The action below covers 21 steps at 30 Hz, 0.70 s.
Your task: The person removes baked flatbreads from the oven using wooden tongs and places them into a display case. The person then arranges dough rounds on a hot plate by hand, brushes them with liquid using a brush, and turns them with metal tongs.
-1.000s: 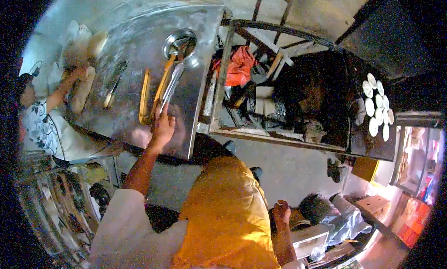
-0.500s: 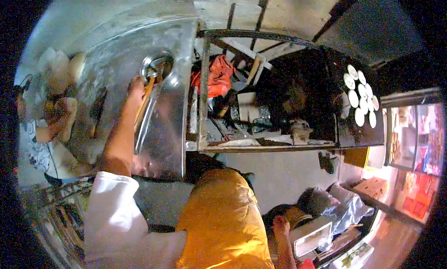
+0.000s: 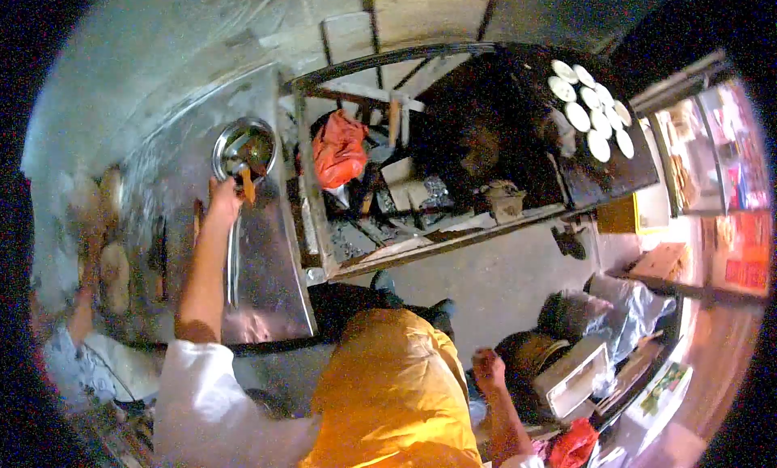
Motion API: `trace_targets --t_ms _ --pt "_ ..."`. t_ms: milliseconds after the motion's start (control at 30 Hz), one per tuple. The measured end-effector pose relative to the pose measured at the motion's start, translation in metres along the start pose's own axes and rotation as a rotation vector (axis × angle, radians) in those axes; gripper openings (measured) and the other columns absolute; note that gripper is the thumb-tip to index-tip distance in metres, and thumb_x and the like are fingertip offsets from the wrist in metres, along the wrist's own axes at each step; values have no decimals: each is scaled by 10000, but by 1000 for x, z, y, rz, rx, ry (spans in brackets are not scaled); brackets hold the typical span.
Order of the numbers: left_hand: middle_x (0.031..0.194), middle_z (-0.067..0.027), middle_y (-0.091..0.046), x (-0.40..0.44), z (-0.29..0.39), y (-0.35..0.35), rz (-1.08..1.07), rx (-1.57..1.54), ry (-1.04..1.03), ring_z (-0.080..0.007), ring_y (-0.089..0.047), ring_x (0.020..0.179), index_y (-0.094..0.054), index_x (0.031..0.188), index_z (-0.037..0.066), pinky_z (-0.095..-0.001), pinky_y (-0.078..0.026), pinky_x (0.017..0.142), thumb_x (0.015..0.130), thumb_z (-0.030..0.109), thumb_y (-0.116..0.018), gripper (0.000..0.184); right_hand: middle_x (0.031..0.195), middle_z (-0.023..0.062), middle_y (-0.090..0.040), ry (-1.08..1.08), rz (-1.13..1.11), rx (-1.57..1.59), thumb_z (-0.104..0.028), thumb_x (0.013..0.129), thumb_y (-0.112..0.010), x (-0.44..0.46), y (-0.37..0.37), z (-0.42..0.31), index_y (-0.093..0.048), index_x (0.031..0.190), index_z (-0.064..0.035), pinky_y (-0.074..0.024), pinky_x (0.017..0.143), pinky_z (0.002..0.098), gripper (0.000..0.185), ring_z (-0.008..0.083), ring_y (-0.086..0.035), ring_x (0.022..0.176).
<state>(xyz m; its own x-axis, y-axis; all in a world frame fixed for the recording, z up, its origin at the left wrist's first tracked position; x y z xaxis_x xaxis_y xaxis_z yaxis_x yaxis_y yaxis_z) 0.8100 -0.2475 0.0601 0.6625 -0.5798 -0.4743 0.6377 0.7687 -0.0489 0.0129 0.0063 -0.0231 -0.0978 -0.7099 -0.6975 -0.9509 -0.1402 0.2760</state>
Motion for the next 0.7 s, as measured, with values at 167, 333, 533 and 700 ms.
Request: trace_targets --t_ms 167,333,533,700 --pt "1174 -113 -597 -76 -61 -81 -380 -130 115 -240 -639 947 -512 1211 62 -366 -565 736 889 61 -513 321 945 188 -657 322 -139 -477 -161 883 -643 18 -78 -181 -576 1199 -54 -523 740 431 340 339 -652 802" --pt "1151 -128 -615 -252 -106 -211 -540 -264 262 -267 -605 1069 -567 1176 20 -455 -547 879 822 101 -515 367 1013 152 -619 505 -212 -144 -226 871 -713 -15 -95 -309 -391 1388 -55 -536 718 352 633 215 -648 768" --pt "1138 -147 -623 -425 -228 -330 -720 -305 625 -308 -619 1065 -532 1217 -26 -451 -525 918 778 75 -506 451 1182 200 -579 626 79 67 -199 832 -769 -34 27 -290 -288 1446 -20 -544 808 351 800 228 -660 874" --pt "1107 -138 -631 -525 -309 -409 -851 -218 782 -297 -637 1015 -561 1142 -34 -442 -526 901 799 115 -499 379 949 128 -634 510 240 185 -76 856 -702 -18 158 -193 -564 1198 -32 -531 756 330 371 184 -638 843"
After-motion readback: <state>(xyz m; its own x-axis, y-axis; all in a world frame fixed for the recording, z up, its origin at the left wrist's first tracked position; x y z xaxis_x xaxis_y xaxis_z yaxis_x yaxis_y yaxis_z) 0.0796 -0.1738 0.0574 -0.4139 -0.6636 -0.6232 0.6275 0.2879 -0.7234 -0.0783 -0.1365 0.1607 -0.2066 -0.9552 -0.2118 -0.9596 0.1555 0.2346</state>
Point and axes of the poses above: each hand's wrist, its own x-axis towards the middle knuckle, its own y-axis out of the back of the hand, z = x × y, the point moved 9 cm from there along x, towards the middle knuckle
